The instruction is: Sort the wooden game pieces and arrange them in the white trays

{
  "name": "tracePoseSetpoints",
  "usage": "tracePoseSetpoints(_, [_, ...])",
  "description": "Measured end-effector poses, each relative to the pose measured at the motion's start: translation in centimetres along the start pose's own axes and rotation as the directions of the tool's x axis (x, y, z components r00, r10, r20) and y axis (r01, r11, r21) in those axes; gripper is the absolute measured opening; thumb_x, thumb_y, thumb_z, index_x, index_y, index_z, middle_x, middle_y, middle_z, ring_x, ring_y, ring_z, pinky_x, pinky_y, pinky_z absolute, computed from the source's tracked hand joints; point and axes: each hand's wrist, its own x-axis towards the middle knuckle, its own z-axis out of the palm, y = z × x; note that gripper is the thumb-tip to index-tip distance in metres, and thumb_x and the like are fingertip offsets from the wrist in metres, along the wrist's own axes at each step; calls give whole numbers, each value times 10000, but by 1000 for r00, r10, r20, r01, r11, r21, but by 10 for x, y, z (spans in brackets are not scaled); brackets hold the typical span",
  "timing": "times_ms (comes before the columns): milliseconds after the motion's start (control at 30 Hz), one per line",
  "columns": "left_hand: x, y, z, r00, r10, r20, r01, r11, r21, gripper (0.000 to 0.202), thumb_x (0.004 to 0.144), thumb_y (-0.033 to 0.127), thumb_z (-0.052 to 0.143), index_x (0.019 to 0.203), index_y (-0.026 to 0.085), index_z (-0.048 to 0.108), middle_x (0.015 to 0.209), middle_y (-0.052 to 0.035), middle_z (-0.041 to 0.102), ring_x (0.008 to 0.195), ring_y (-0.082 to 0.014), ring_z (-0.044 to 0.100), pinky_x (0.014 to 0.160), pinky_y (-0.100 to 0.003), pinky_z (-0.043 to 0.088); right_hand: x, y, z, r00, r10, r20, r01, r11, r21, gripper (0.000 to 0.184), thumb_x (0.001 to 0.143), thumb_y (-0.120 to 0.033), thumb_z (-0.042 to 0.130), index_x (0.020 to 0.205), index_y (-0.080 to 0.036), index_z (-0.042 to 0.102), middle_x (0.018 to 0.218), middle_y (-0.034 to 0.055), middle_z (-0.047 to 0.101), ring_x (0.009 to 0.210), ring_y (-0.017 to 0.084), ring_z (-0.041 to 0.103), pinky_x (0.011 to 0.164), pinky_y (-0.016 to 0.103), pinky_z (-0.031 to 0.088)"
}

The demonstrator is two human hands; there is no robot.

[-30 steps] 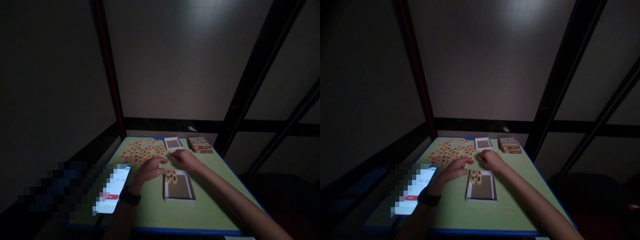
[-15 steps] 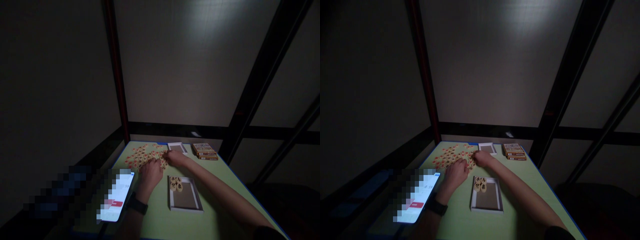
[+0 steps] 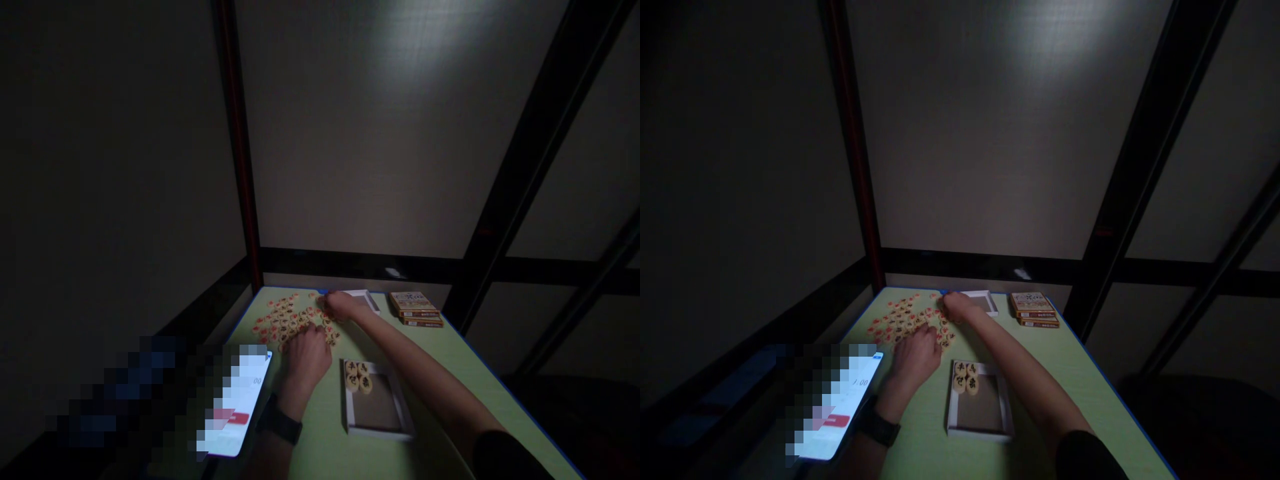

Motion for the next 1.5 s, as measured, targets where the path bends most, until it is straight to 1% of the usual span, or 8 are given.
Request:
tracePoseSetpoints(367, [-1, 1, -1, 999, -12, -30, 11, 999, -45, 272, 862, 142, 463, 1047, 139, 663, 1097, -168, 669, 969, -283, 667, 809, -365, 490, 6, -10, 0, 999, -36, 7, 36, 997, -67, 270, 864, -168, 591, 1116, -122, 677, 1088, 189, 718, 992, 273, 681, 770, 287, 465])
tracePoseSetpoints(567, [13, 0, 3, 985, -156, -77, 112, 906, -407, 251, 925, 169, 408, 1017, 164, 642, 1085, -150, 685, 1057, -262, 631, 904, -373, 465, -24, -12, -6, 985, -87, -151, 87, 996, -6, 331, 925, -214, 538, 1246, -132, 555, 1160, 162, 647, 1001, 233, 642, 808, 274, 441])
tracePoseSetpoints(633, [20, 2, 8, 980, -199, -5, 146, 734, -663, 277, 973, 225, 362, 1079, 185, 615, 1098, -123, 692, 1002, -220, 646, 869, -345, 491, -50, -10, -6, 947, -134, -292, 164, 983, 82, 291, 938, -186, 494, 1221, -146, 551, 1133, 141, 635, 987, 220, 624, 820, 284, 446])
tracePoseSetpoints(700, [22, 5, 14, 982, -148, 114, 168, 433, -886, 315, 1006, 318, 328, 1092, 179, 597, 1072, -110, 697, 904, -182, 663, 795, -308, 520, -79, -8, -3, 866, -175, -468, 293, 937, 190, 255, 939, -149, 463, 1176, -157, 557, 1092, 127, 636, 975, 214, 608, 833, 302, 459])
tracePoseSetpoints(800, [16, 14, 20, 986, 64, 153, 152, 15, -988, 368, 957, 476, 472, 1040, 142, 602, 1008, -111, 693, 845, -161, 661, 753, -272, 520, -122, -7, 7, 781, -171, -601, 396, 880, 264, 236, 956, -168, 442, 1171, -177, 540, 1076, 117, 641, 967, 209, 603, 829, 321, 486])
tracePoseSetpoints(867, [9, 19, 21, 974, 180, 136, 158, -108, -982, 431, 866, 538, 613, 1011, 133, 606, 982, -106, 687, 844, -158, 650, 740, -259, 503, -144, -8, 15, 745, -143, -651, 404, 874, 270, 225, 964, -181, 440, 1166, -186, 539, 1069, 116, 644, 965, 210, 606, 832, 332, 499])
tracePoseSetpoints(1233, [0, 18, 19, 909, 348, 230, 291, -134, -947, 315, 829, 436, 668, 1005, 205, 547, 904, -22, 581, 800, -115, 582, 647, -212, 431, -178, -11, 31, 534, 141, -833, 380, 841, 386, 188, 953, -253, 524, 1125, -223, 594, 1073, 103, 665, 949, 209, 643, 837, 360, 549])
tracePoseSetpoints(1500, [-2, 16, 13, 901, 367, 230, 315, -192, -929, 316, 797, 378, 718, 1013, 173, 613, 934, -42, 576, 803, -110, 552, 658, -214, 426, -177, -13, 32, 559, 158, -814, 416, 795, 441, 209, 935, -260, 565, 1117, -226, 662, 1084, 104, 654, 965, 213, 645, 822, 354, 563])
